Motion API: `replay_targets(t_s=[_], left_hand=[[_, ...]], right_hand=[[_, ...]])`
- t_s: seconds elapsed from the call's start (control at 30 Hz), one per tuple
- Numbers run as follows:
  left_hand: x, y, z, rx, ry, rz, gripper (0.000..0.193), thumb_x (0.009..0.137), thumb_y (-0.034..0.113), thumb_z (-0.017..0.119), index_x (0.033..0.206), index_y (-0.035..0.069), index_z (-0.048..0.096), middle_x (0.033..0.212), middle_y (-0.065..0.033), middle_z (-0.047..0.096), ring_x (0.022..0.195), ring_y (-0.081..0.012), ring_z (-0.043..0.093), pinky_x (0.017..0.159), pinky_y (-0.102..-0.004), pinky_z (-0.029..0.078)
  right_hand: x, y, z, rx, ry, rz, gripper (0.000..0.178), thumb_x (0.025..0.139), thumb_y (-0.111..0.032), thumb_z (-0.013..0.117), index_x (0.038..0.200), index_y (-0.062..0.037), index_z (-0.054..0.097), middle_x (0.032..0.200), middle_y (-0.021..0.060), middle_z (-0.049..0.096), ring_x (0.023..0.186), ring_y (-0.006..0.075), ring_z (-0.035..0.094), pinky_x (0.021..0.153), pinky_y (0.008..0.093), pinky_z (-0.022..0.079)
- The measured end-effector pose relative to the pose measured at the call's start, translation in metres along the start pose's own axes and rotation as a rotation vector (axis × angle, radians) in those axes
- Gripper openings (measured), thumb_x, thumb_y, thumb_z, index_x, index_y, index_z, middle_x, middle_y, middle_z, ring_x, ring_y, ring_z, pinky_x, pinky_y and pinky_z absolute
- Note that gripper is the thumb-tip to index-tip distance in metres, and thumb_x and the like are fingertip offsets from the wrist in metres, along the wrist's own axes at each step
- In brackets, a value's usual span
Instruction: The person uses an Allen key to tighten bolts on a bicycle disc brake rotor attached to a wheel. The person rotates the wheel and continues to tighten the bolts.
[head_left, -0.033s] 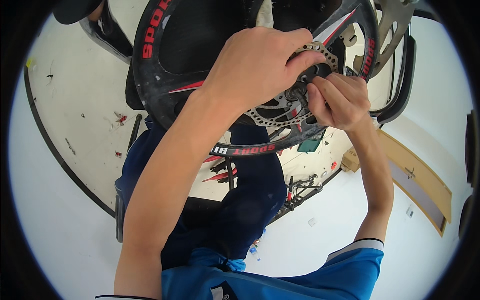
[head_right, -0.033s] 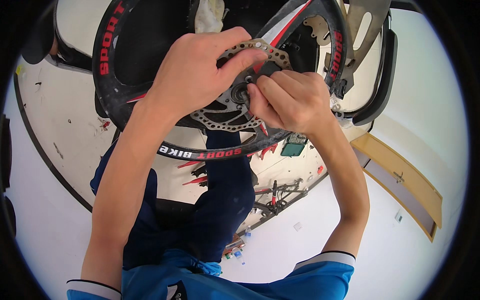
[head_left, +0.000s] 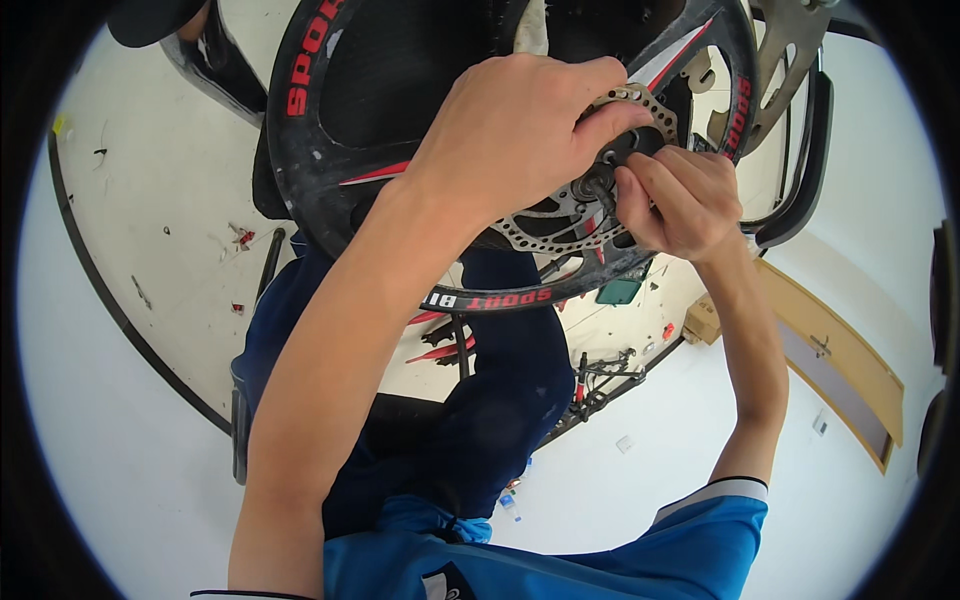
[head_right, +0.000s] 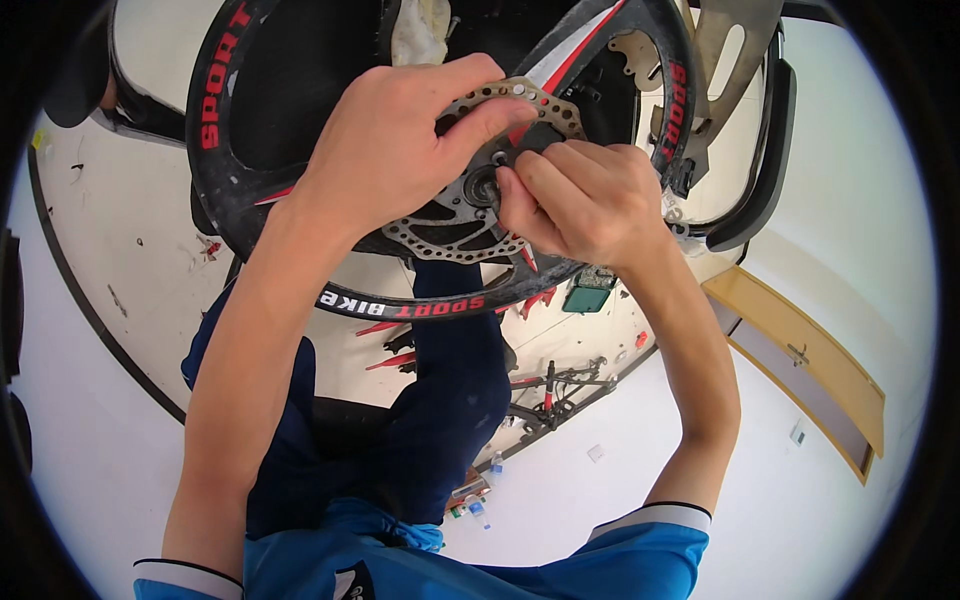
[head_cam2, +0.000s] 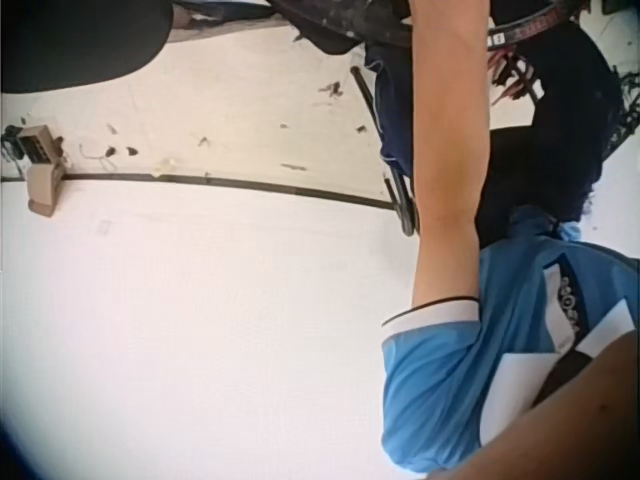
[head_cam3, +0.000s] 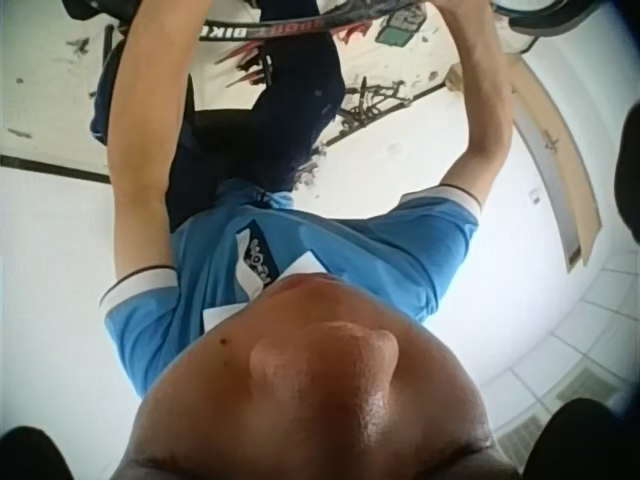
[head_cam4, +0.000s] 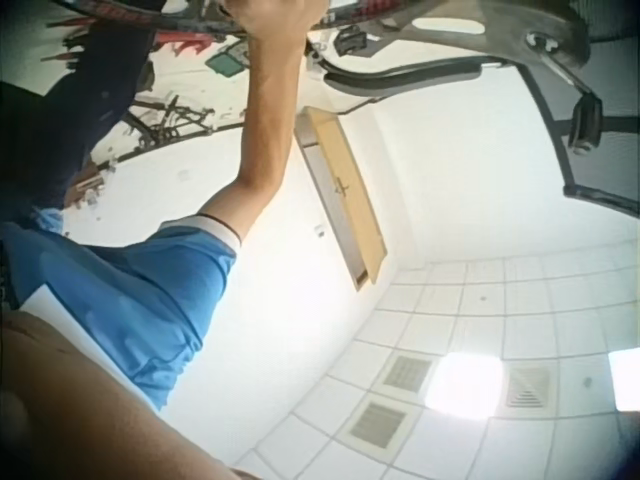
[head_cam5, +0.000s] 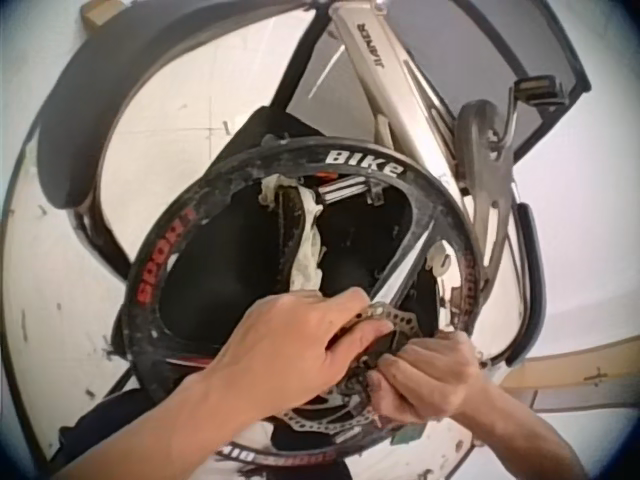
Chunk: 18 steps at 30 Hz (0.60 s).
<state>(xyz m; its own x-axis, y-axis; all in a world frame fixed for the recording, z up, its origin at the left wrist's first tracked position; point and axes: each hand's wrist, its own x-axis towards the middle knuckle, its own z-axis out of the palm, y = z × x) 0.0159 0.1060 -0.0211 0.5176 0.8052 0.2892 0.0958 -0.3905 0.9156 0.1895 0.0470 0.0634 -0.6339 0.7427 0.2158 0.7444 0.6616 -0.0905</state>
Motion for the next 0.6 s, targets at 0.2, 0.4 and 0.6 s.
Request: replay_targets(t_s=[0.2, 0.4, 0.6], left_hand=[[-0.002, -0.002, -0.004, 0.001, 0.017, 0.016, 0.022, 0.09, 0.029, 0.074, 0.096, 0.008, 0.07, 0.066, -0.0121, 0.063, 0.049, -0.0266, 0.054, 0.046, -0.0324, 0.041], [-0.002, 0.0, -0.004, 0.001, 0.016, 0.02, 0.021, 0.092, 0.028, 0.073, 0.098, 0.008, 0.068, 0.066, -0.0124, 0.062, 0.048, -0.026, 0.054, 0.046, -0.0318, 0.041], [0.0, 0.003, -0.006, -0.091, -0.069, -0.033, 0.015, 0.094, 0.019, 0.068, 0.098, 0.006, 0.062, 0.069, -0.0159, 0.06, 0.056, -0.0336, 0.056, 0.053, -0.0365, 0.045]], right_hand=[[0.004, 0.005, 0.001, -0.015, 0.005, -0.058, 0.018, 0.072, -0.003, 0.072, 0.066, -0.0066, 0.056, 0.053, 0.0002, 0.041, 0.042, 0.016, 0.047, 0.037, 0.0301, 0.034], [0.004, 0.011, -0.002, -0.052, -0.003, -0.136, 0.02, 0.07, -0.004, 0.073, 0.064, -0.0074, 0.054, 0.054, -0.0001, 0.041, 0.042, 0.0156, 0.046, 0.036, 0.0295, 0.032], [0.034, 0.029, -0.003, -0.096, -0.017, -0.402, 0.019, 0.064, -0.011, 0.072, 0.063, -0.0079, 0.054, 0.06, 0.0, 0.045, 0.049, 0.016, 0.049, 0.04, 0.031, 0.037]])
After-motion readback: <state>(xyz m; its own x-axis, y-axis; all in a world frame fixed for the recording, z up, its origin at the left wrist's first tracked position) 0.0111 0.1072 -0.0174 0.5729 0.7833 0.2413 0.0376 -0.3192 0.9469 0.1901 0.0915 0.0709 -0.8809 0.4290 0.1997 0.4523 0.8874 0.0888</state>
